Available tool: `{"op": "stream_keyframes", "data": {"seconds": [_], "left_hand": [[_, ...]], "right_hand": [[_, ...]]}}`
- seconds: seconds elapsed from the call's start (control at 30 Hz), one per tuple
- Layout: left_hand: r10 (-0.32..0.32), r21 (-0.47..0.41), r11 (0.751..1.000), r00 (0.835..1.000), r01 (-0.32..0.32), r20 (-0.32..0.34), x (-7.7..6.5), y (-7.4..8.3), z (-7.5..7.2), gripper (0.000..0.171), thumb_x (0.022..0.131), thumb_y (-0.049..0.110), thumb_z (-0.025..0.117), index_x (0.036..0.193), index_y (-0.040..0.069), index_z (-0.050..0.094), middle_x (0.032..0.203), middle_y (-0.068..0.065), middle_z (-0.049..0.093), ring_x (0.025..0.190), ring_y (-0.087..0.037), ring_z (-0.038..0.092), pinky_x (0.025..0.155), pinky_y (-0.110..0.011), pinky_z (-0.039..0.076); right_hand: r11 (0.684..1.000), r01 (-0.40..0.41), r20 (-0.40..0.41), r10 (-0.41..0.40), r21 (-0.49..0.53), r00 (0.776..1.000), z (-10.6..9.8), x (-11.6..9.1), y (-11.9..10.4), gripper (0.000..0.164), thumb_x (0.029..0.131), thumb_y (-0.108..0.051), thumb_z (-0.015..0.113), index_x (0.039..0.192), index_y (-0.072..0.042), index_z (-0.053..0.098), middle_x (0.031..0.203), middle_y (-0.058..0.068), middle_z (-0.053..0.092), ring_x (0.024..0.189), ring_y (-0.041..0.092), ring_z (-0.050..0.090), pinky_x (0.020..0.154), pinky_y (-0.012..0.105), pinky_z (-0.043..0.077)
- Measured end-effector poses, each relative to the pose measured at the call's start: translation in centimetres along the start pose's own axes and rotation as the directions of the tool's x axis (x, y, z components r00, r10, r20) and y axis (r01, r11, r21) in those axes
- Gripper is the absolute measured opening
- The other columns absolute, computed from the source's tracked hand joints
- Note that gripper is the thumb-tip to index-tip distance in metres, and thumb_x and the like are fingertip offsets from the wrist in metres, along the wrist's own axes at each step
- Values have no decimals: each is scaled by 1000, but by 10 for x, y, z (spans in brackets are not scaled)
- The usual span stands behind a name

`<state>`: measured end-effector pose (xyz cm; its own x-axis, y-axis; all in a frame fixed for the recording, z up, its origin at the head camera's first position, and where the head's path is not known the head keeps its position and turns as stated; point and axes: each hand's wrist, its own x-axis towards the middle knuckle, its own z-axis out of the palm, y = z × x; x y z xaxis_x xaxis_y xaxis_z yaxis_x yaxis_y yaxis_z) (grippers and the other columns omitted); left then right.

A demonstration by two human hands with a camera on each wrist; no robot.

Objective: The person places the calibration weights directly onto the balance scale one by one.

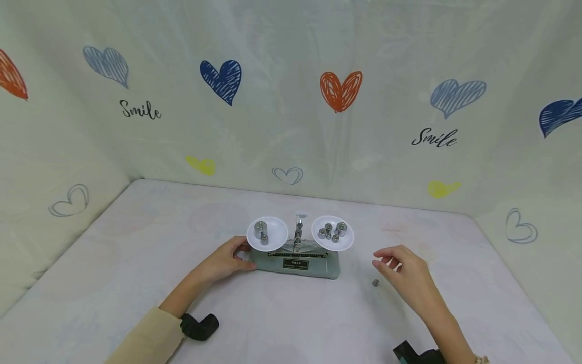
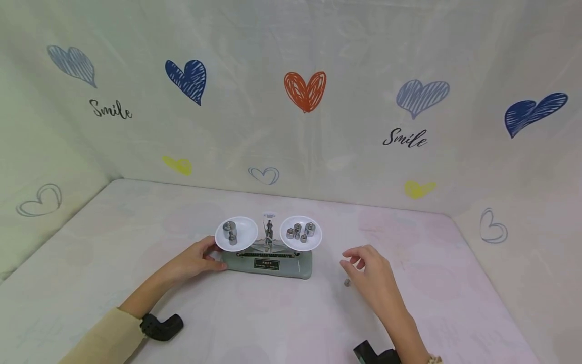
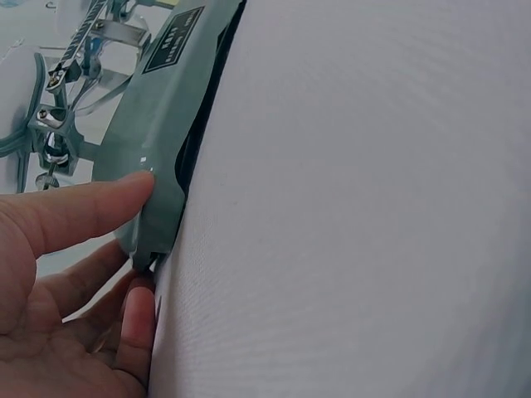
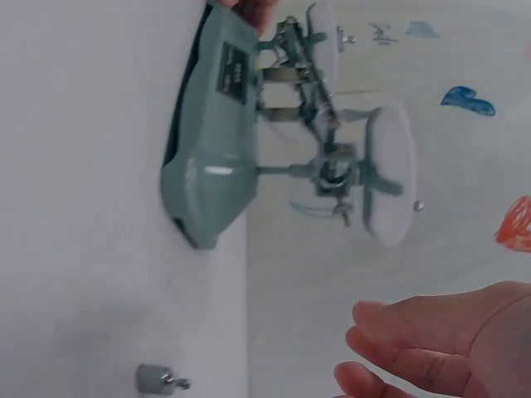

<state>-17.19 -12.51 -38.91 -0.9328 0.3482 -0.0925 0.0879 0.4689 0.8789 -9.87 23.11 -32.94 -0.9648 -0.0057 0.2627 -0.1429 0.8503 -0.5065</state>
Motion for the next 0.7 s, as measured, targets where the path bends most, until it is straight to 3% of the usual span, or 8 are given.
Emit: {"op": "stream_keyframes", "data": {"seconds": [0.13,0.27,0.7], "left_hand": [[6,4,1000,1000,-6,-2,-1,0,-1,63,71,10,74,126,-1,46,122,-20,49,115,-34,45,95,-47,38],[3,0,1000,1000,-3,1,0,0,0,63,71,10,74,126,-1,46,122,-20,49,115,-34,45,95,-48,38],[2,11,1000,1000,-2,3,-1,1,-1,64,71,9,74,127,-2,45,123,-20,48,115,-34,44,94,-47,40]], "right_hand": [[997,-67,115,71,-43,991,8,-3,18,16,82,-16,64,94,-6,68,81,0,57,73,11,49,57,19,39],[992,-100,176,112,-74,978,15,-6,32,11,81,-12,63,89,-6,68,84,2,58,75,13,48,58,20,39],[986,-145,215,160,-84,963,22,-7,39,6,78,-15,67,81,-9,67,81,2,57,72,13,46,58,20,37]]}}
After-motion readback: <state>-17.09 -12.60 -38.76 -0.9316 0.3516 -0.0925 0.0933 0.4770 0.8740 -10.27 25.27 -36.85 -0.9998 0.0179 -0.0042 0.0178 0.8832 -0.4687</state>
